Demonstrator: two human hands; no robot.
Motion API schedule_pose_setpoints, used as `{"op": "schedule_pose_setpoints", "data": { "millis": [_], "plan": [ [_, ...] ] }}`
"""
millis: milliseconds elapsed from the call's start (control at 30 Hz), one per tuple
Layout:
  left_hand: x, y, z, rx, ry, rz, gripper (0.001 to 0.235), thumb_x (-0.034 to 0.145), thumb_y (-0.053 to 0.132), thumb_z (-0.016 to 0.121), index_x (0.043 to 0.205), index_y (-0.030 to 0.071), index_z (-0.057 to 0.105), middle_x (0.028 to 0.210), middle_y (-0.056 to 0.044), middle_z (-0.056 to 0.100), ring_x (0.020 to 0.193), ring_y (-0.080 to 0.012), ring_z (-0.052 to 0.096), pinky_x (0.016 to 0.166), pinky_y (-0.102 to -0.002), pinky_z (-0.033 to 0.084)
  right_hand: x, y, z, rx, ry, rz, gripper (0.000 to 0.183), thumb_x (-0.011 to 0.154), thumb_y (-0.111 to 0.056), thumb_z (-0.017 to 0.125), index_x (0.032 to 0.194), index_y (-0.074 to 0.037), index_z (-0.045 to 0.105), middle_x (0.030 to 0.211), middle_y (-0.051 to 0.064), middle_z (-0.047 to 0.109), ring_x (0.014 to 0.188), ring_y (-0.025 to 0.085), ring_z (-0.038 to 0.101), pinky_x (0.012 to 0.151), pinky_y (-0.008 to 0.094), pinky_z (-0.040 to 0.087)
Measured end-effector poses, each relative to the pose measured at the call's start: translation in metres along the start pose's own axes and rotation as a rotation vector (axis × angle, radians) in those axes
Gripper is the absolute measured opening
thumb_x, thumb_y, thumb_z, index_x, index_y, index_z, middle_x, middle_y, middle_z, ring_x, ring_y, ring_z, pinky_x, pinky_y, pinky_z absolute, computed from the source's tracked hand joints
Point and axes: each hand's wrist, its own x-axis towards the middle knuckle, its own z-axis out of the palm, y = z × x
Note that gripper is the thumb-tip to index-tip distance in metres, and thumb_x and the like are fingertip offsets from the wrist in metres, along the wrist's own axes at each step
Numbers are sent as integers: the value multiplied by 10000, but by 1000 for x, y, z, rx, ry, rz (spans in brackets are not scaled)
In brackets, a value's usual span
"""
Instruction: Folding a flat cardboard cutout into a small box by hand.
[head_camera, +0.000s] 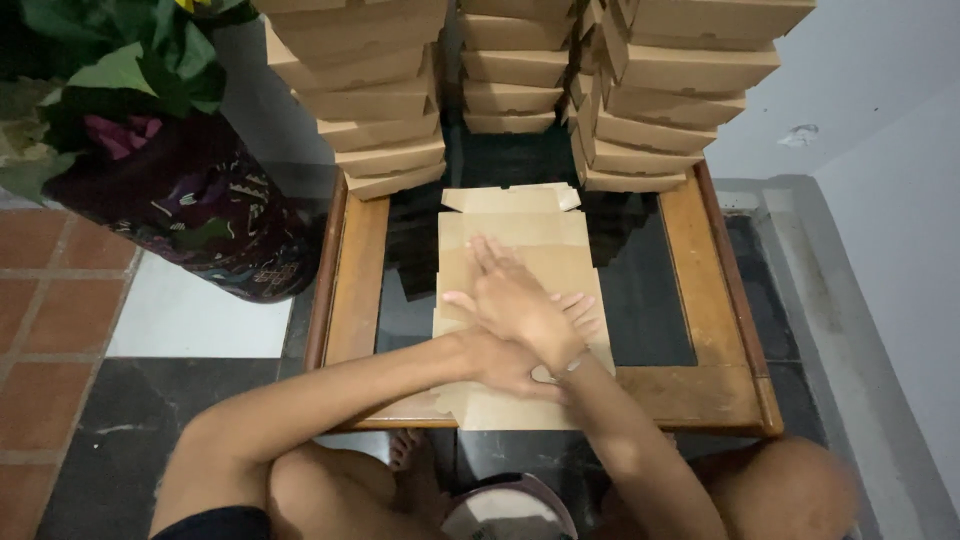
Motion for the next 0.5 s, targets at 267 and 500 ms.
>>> {"op": "schedule_pose_setpoints", "data": {
  "millis": [267,500],
  "plan": [
    [1,-1,-3,-191,-9,55,653,963,503,558,1438,56,535,1496,-224,520,1438,-384,433,1267,-546,223,22,-9,18,-29,-44,-54,935,1022,-648,295,1580,92,174,1646,335,157,1557,443,107,1241,606,105],
    [1,-3,8,-26,-42,-100,818,909,657,543,1521,127,429,1558,-187,459,1462,-354,396,1260,-529,197,-15,11,-16,122,-121,-95,910,1046,-616,270,1582,107,136,1665,320,41,1559,425,7,1267,533,38]
  ]
}}
